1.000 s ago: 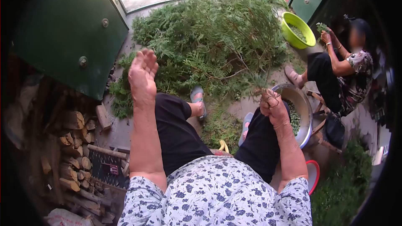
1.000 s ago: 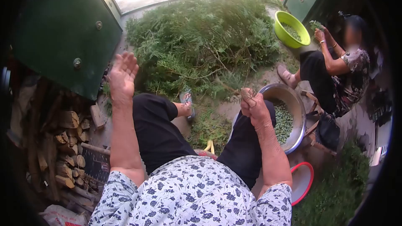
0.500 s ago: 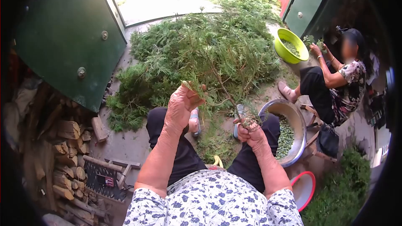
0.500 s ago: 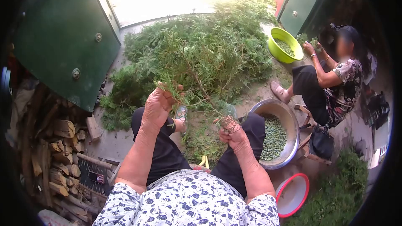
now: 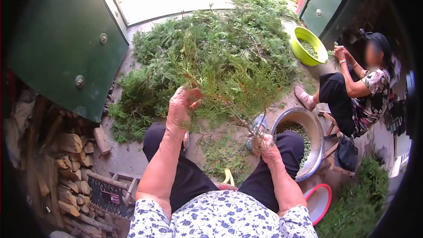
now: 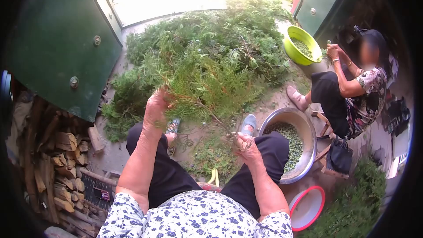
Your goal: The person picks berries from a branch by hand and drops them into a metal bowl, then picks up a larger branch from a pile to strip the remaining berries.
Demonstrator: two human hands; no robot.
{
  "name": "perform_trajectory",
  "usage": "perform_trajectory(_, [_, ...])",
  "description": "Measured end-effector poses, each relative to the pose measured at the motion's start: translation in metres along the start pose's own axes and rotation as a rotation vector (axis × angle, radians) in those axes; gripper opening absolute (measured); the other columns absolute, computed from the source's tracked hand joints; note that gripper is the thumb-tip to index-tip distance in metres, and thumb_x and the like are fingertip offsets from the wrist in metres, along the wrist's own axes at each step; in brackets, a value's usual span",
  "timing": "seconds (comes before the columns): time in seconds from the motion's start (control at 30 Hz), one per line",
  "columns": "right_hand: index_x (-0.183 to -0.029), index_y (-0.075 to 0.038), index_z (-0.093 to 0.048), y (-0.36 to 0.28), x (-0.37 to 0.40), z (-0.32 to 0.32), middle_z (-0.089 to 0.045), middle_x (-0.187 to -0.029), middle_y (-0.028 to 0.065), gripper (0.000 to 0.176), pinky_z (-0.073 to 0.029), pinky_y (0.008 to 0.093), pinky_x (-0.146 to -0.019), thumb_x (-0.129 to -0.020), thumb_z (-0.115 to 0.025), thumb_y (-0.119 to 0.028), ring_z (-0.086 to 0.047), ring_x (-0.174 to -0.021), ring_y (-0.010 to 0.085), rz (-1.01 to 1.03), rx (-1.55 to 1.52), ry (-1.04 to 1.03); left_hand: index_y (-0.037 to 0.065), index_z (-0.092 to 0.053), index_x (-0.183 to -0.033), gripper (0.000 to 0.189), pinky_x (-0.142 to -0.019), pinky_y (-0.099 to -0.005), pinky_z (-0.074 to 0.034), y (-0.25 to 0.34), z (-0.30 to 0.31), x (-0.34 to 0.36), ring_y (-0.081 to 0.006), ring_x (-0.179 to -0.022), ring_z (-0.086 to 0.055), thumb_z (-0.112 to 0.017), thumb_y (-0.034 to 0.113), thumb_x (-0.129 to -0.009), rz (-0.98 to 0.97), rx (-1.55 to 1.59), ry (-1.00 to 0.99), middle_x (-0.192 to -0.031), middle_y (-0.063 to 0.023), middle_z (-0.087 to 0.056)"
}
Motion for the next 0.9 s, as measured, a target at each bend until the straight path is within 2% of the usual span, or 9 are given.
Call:
perform_trajectory(0.03, [-0.100,-0.008,-0.064,-0.001,-0.002,-0.001,-0.042,-0.056,-0.0074,0.021,-0.026,0.0208,-0.042,-0.089,-0.056,-0.025,-0.036,-0.047,0.0045,-0.009,0.004,0.003,0.008,-0.058,-0.103,0.026,-0.072,-0.0301,-0.047,-0.001,0.005,-0.009,-0.0162,-0.086,-0.058,-0.059,0.028,-0.087,0.004,0.006,0.007,-0.096,-0.0035,-0.060])
perform_trajectory(0.1, [-0.087,-0.006,-0.066,-0.015,-0.002,-0.003,-0.048,-0.059,-0.0061,0.022,-0.030,0.0197,-0.044,-0.090,-0.056,-0.025,-0.039,-0.048,0.0043,0.094,0.438,0.279,0.009,-0.059,-0.102,0.028,-0.069,-0.0303,-0.046,-0.002,0.017,-0.035,-0.0161,-0.083,-0.057,-0.059,0.033,-0.087,0.072,0.118,0.124,-0.095,-0.0021,-0.059])
perform_trajectory(0.17, [-0.082,-0.003,-0.064,-0.025,-0.001,-0.004,-0.051,-0.059,-0.0017,0.021,-0.036,0.0227,-0.046,-0.089,-0.057,-0.022,-0.044,-0.051,0.0053,0.107,0.527,0.298,0.011,-0.060,-0.098,0.026,-0.073,-0.0315,-0.044,0.007,0.027,-0.057,-0.0145,-0.081,-0.058,-0.059,0.034,-0.086,0.036,0.119,0.235,-0.089,-0.0017,-0.064])
perform_trajectory(0.27, [-0.086,-0.002,-0.062,-0.039,-0.006,0.001,-0.054,-0.065,0.0119,0.009,-0.046,0.0314,-0.059,-0.081,-0.061,-0.009,-0.057,-0.059,0.0236,0.273,1.281,0.017,0.010,-0.059,-0.103,0.027,-0.073,-0.0280,-0.042,0.016,0.048,-0.086,-0.0134,-0.084,-0.059,-0.056,0.032,-0.088,0.017,0.073,0.352,-0.094,-0.0023,-0.066])
perform_trajectory(0.37, [-0.086,-0.001,-0.062,-0.043,-0.010,-0.011,-0.059,-0.072,0.0137,0.010,-0.046,0.0325,-0.062,-0.079,-0.060,-0.008,-0.059,-0.067,0.0296,0.253,1.287,0.142,0.010,-0.059,-0.107,0.023,-0.072,-0.0263,-0.042,0.019,0.055,-0.101,-0.0124,-0.083,-0.060,-0.055,0.025,-0.089,-0.057,0.101,0.288,-0.094,-0.0015,-0.066])
perform_trajectory(0.43, [-0.089,-0.001,-0.064,-0.043,-0.014,-0.015,-0.062,-0.080,0.0151,0.012,-0.047,0.0336,-0.066,-0.080,-0.059,-0.006,-0.063,-0.075,0.0282,0.185,1.332,0.199,0.010,-0.059,-0.107,0.022,-0.079,-0.0311,-0.044,0.013,0.064,-0.104,-0.0152,-0.089,-0.059,-0.055,0.022,-0.089,-0.060,-0.038,0.408,-0.100,-0.0041,-0.065])
perform_trajectory(0.63, [-0.090,0.001,-0.064,-0.010,-0.012,-0.013,-0.064,-0.083,0.0144,0.012,-0.049,0.0333,-0.072,-0.081,-0.060,-0.006,-0.064,-0.078,0.0280,0.576,1.339,0.373,0.004,-0.052,-0.116,0.031,-0.086,-0.0366,-0.042,-0.011,0.076,-0.103,-0.0193,-0.094,-0.057,-0.057,0.013,-0.086,0.073,-0.196,0.574,-0.106,-0.0086,-0.061])
perform_trajectory(0.77, [-0.099,0.001,-0.062,-0.007,-0.004,-0.035,-0.063,-0.083,0.0107,0.016,-0.048,0.0271,-0.062,-0.085,-0.056,-0.003,-0.060,-0.067,0.0176,0.559,1.164,0.547,-0.004,-0.048,-0.117,0.037,-0.082,-0.0348,-0.049,-0.017,0.073,-0.102,-0.0237,-0.092,-0.060,-0.051,-0.005,-0.080,0.193,-0.105,0.213,-0.109,-0.0152,-0.058])
perform_trajectory(0.9, [-0.100,0.000,-0.062,0.007,-0.003,-0.036,-0.057,-0.073,0.0078,0.018,-0.046,0.0266,-0.058,-0.083,-0.058,-0.002,-0.056,-0.061,0.0166,0.598,1.137,0.575,0.000,-0.051,-0.118,0.041,-0.085,-0.0327,-0.046,-0.009,0.048,-0.099,-0.0191,-0.092,-0.059,-0.059,-0.001,-0.078,0.159,-0.085,-0.057,-0.107,-0.0096,-0.060])
Point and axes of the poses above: each hand's wrist, its own x-axis away from the middle knuckle, its own z-axis out of the back of the hand, y = z × x, the point moved 2 cm from there along -x, towards the middle knuckle
